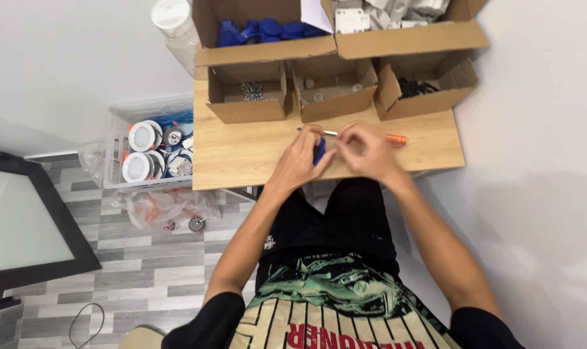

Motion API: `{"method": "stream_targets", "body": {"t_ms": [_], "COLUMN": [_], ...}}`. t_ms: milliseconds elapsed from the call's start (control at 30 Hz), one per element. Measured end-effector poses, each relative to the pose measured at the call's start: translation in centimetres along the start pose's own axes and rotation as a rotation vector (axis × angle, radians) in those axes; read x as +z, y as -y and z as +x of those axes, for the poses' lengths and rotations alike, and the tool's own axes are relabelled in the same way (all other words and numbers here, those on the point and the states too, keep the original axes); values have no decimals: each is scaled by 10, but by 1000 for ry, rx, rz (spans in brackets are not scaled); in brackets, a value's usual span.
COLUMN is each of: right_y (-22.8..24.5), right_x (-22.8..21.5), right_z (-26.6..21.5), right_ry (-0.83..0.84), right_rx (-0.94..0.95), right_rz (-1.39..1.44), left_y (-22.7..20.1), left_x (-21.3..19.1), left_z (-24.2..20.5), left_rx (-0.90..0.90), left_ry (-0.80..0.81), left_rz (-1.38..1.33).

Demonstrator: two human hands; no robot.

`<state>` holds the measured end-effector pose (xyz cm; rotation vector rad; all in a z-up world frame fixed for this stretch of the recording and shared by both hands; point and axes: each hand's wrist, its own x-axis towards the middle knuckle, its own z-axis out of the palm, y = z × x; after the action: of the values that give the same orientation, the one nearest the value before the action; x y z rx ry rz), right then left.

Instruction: The person assembles a small blue electrical component by inserting a screw and tightening it with a screwdriver. They then attach a white plastic cover to the component. The person repeats this assembly process with a second blue component, using the same tools and parts.

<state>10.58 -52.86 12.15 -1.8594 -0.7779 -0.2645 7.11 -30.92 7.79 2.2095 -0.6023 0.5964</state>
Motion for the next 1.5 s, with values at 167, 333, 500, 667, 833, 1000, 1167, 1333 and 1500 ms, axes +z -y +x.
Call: {"method": "stream_targets", "body": {"t_ms": [167,333,500,667,833,1000,1167,1333,1500], "right_y": [36,65,67,57,9,-42,-55,-92,-99], "right_x": [-106,-149,-152,-148,-148,-142,-130,-143,-158], "right_z": [48,89,111,130,141,143,142,124,114], "right_ry": [60,457,536,666,725,782,797,715,535], "right_rx": [-35,576,892,971,938,829,857,739,612], "right_rz": [-387,-618,-641,-716,-780,-891,-1029,-1050,-1002], "left_y": [-29,-39,-43,-44,-54,-50,-49,-50,-49], "left_x": [-10,-16,-17,-17,-23,-27,-35,-40,-41], "left_z": [9,11,8,7,4,6,11,13,17], "left_rx": [19,2,-47,-152,-156,-216,-248,-360,-418], "left_ry": [-32,70,100,199,212,266,210,220,210], "left_rz": [-97,-188,-227,-205,-225,-308,-438,-463,-471]}}
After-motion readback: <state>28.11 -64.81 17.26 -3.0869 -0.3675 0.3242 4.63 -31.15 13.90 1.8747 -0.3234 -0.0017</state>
